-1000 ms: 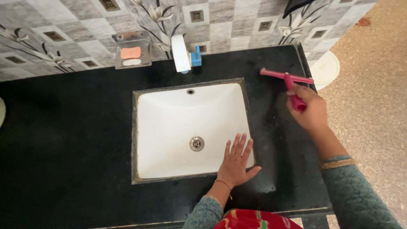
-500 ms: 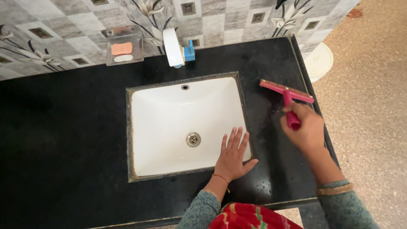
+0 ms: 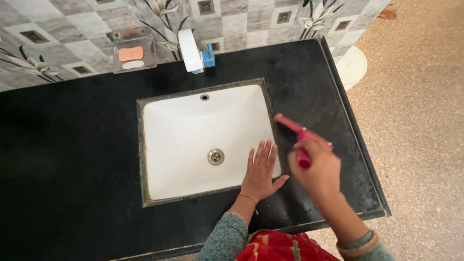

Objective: The person uses a pink squeegee to wipe water from a black countertop and a white sink. They systematically move the squeegee across the countertop surface and the sink basin, pushing liquid toward the drain.

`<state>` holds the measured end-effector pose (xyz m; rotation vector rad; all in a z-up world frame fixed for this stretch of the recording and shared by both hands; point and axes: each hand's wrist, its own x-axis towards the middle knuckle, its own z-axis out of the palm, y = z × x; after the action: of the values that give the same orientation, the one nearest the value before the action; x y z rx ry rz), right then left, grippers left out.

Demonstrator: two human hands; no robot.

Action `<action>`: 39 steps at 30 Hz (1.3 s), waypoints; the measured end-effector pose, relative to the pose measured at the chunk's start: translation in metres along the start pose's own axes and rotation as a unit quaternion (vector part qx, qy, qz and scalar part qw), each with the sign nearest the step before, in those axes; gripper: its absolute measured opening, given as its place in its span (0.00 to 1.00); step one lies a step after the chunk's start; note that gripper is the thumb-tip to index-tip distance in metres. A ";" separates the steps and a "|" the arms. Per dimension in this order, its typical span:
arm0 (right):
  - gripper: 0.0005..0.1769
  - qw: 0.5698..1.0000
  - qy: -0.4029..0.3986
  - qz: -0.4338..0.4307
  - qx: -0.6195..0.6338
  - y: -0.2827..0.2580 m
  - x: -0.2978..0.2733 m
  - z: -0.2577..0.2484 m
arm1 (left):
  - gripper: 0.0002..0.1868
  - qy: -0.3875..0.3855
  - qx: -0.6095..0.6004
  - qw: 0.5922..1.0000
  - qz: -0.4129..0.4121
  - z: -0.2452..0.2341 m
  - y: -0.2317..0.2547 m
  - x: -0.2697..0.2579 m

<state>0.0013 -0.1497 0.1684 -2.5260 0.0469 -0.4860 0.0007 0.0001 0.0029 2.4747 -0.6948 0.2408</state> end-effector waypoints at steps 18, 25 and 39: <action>0.12 0.999 0.032 -0.033 -0.026 0.045 0.070 -0.022 | 0.49 0.022 0.024 0.999 -0.019 -0.027 -0.004 -0.038; 0.15 0.991 -0.003 0.004 -0.133 0.110 0.100 -0.020 | 0.49 0.016 0.030 0.999 -0.018 -0.026 -0.005 -0.038; 0.19 0.977 -0.128 0.089 -0.147 0.207 0.126 0.010 | 0.49 0.002 0.036 0.999 -0.033 -0.025 -0.004 -0.036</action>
<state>0.1367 -0.3357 0.0913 -2.8196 0.2623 -0.0842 -0.0285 0.0325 0.0107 2.5604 -0.6109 0.2482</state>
